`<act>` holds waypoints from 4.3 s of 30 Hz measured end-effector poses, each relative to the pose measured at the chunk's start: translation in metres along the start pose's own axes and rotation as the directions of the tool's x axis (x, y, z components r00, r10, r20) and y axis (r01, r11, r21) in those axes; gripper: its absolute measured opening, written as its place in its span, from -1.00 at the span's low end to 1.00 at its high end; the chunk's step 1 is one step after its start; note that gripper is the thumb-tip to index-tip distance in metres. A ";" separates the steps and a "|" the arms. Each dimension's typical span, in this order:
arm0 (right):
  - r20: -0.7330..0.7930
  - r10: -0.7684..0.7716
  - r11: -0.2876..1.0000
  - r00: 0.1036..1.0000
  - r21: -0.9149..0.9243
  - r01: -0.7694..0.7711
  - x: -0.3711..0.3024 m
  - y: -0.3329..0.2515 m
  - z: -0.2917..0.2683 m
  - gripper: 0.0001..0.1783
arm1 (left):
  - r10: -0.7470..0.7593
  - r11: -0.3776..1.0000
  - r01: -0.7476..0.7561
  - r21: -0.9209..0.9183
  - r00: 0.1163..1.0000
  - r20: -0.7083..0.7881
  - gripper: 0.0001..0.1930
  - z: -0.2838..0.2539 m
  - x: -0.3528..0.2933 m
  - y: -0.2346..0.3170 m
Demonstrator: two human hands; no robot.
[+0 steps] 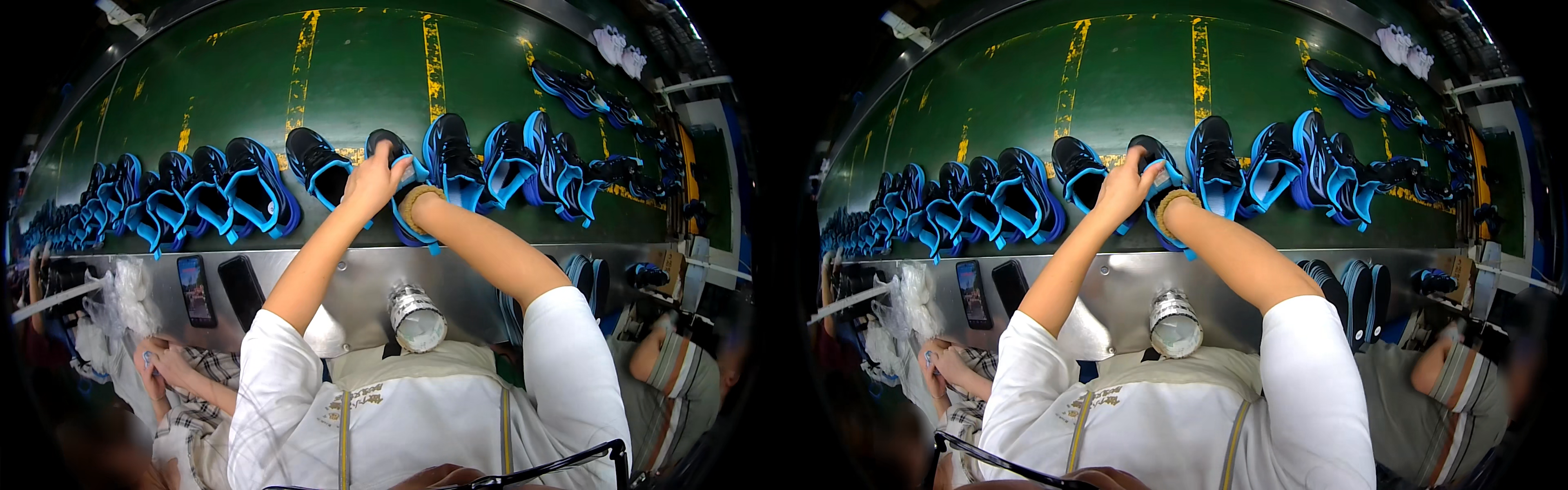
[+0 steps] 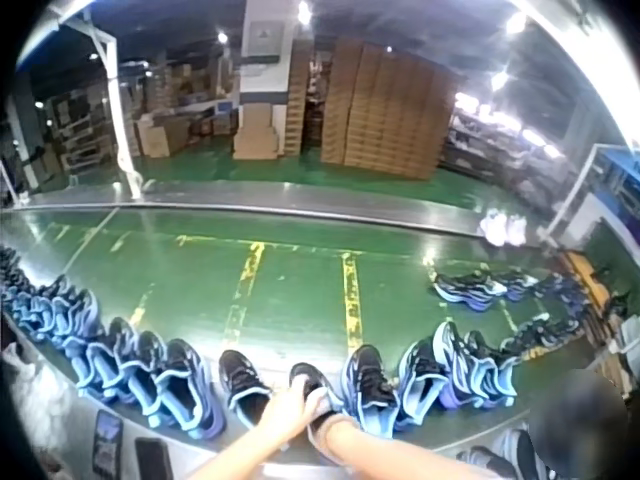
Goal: The person inserts insoles into shoes on an assembly line by hand. The person takes an insole from a stack, places it into the shoe, and presses it down firmly to secure it.
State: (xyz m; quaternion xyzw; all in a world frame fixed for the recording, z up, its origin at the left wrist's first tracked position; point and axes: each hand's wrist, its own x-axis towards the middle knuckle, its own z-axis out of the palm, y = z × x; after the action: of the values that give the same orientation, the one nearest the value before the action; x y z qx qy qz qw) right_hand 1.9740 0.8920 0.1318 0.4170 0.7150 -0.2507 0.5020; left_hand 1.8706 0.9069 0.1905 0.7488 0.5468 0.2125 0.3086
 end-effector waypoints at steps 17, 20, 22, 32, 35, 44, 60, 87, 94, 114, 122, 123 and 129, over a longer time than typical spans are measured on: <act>-0.850 0.103 0.893 0.517 0.307 0.328 -0.097 -0.006 0.061 -0.63 | 0.373 0.859 -0.412 0.304 0.910 0.178 -0.66 0.004 0.003 -0.006; -0.901 0.300 0.810 0.313 0.414 0.415 -0.105 -0.021 0.101 -0.69 | 0.383 0.856 -0.406 0.319 0.914 0.134 -0.74 0.004 -0.012 -0.009; -0.888 0.317 0.776 0.333 0.445 0.447 -0.106 -0.024 0.115 -0.72 | 0.409 0.831 -0.414 0.371 0.907 0.096 -0.76 0.002 -0.028 -0.002; -0.930 0.256 0.779 0.263 0.360 0.514 -0.085 -0.031 0.077 -0.72 | 0.430 0.420 -0.480 0.770 0.853 0.297 -0.90 -0.017 -0.010 -0.020; -0.915 0.324 0.751 0.241 0.404 0.523 -0.081 -0.020 0.065 -0.67 | 0.292 0.608 -0.483 0.630 0.874 0.389 -0.91 -0.033 0.017 -0.021; -0.798 0.551 0.709 0.244 0.602 0.369 -0.223 0.028 0.181 -0.66 | -0.205 0.416 0.172 -0.893 0.974 0.093 -0.82 -0.075 0.006 0.010; -0.544 0.823 0.521 0.165 0.837 0.165 -0.286 0.023 0.272 -0.67 | 0.274 0.931 -0.313 0.189 0.940 0.205 -0.60 0.055 0.037 0.073; -0.817 0.270 0.942 0.510 0.334 0.036 -0.147 0.048 0.077 -0.87 | -0.236 0.916 0.191 -0.352 0.968 -0.087 -0.59 0.064 -0.002 0.063; -0.698 0.423 0.850 0.578 0.527 0.014 -0.091 0.035 0.076 -0.83 | -0.206 0.940 0.211 -0.269 0.977 0.045 -0.53 0.048 0.009 0.059; -0.695 0.093 0.954 0.713 0.267 0.135 -0.062 0.063 0.073 -0.77 | -0.096 0.945 0.156 -0.288 0.973 0.212 -0.53 0.047 0.012 0.048; -0.187 0.102 0.994 0.977 -0.019 -0.108 -0.072 0.052 0.038 -0.45 | -0.087 0.956 0.140 -0.260 0.975 0.204 -0.57 0.050 0.009 0.043; -0.134 0.090 0.996 0.987 -0.016 -0.093 -0.069 0.052 0.034 -0.32 | -0.090 0.956 0.141 -0.256 0.975 0.201 -0.57 0.050 0.009 0.042; -0.234 -0.141 0.975 0.962 -0.200 0.095 -0.012 0.070 0.058 -0.60 | -0.129 0.960 0.139 -0.245 0.990 0.055 -0.64 0.056 0.015 0.048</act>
State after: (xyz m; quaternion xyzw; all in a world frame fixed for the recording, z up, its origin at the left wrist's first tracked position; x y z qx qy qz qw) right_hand 2.0650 0.8799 0.1253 0.3523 0.8159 -0.1581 0.4302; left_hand 1.9452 0.8982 0.1837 0.6695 0.5592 0.2434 0.4240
